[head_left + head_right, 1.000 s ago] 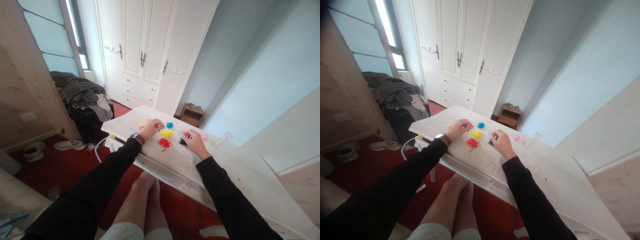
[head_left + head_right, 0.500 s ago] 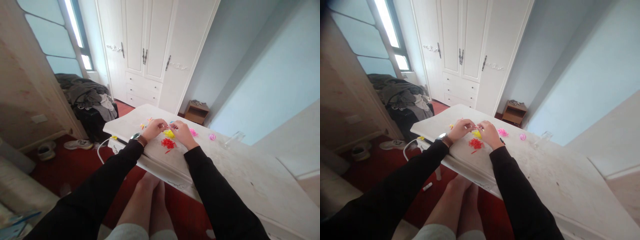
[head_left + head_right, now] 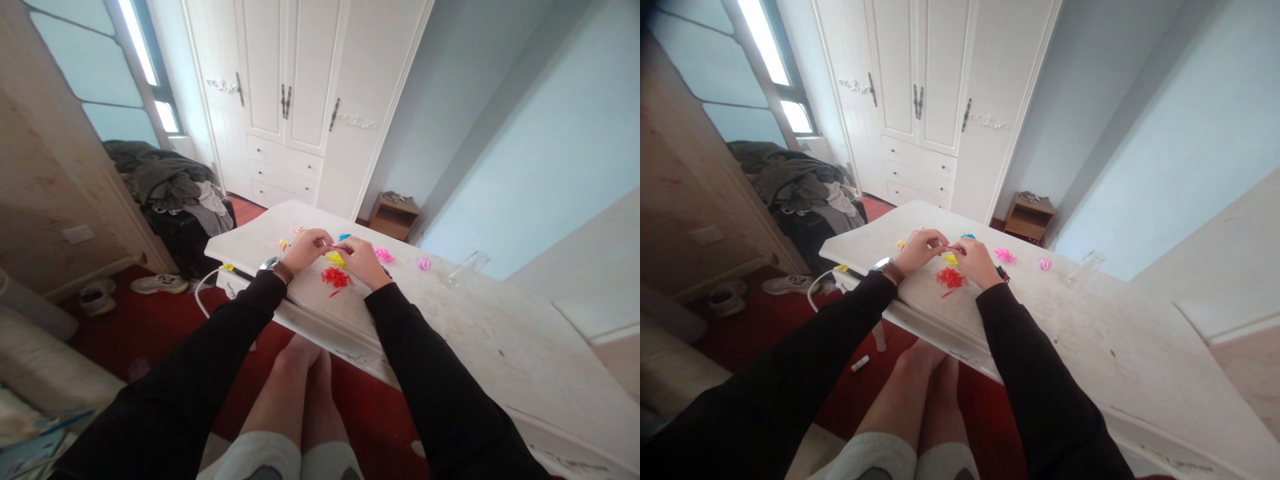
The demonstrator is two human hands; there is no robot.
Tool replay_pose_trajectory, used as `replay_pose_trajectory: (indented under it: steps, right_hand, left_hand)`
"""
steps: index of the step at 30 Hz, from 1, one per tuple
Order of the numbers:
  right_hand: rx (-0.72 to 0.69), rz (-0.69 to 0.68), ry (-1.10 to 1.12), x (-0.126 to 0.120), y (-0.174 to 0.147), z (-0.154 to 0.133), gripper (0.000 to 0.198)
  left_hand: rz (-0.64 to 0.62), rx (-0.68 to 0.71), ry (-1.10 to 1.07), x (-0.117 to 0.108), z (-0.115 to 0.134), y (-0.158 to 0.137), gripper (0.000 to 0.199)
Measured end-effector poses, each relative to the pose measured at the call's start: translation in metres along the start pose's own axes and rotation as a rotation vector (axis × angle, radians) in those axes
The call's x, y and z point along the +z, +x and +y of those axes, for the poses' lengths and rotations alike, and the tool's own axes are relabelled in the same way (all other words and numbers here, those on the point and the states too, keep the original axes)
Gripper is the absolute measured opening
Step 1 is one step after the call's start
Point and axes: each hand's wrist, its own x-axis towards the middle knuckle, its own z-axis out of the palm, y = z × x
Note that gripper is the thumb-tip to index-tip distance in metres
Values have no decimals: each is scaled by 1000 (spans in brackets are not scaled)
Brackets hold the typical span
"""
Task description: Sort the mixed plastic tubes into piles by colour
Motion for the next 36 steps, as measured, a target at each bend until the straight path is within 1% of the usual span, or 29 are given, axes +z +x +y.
replay_pose_trajectory:
  steps: [5,15,22,28,36]
  right_hand:
    - [-1,-10,5,0,-1,0,14]
    - [4,6,7,0,-1,0,14]
    - [55,89,17,-2,-1,0,13]
    - [57,95,14,-2,-1,1,14]
    - [45,98,-11,-2,-1,2,14]
  left_hand:
    - [4,12,24,0,0,0,22]
    - [-15,-33,12,-1,2,-1,28]
    - [-3,-51,39,-1,4,-1,23]
    - [-5,-61,26,0,2,-2,23]
    - [12,-7,14,-1,2,-2,23]
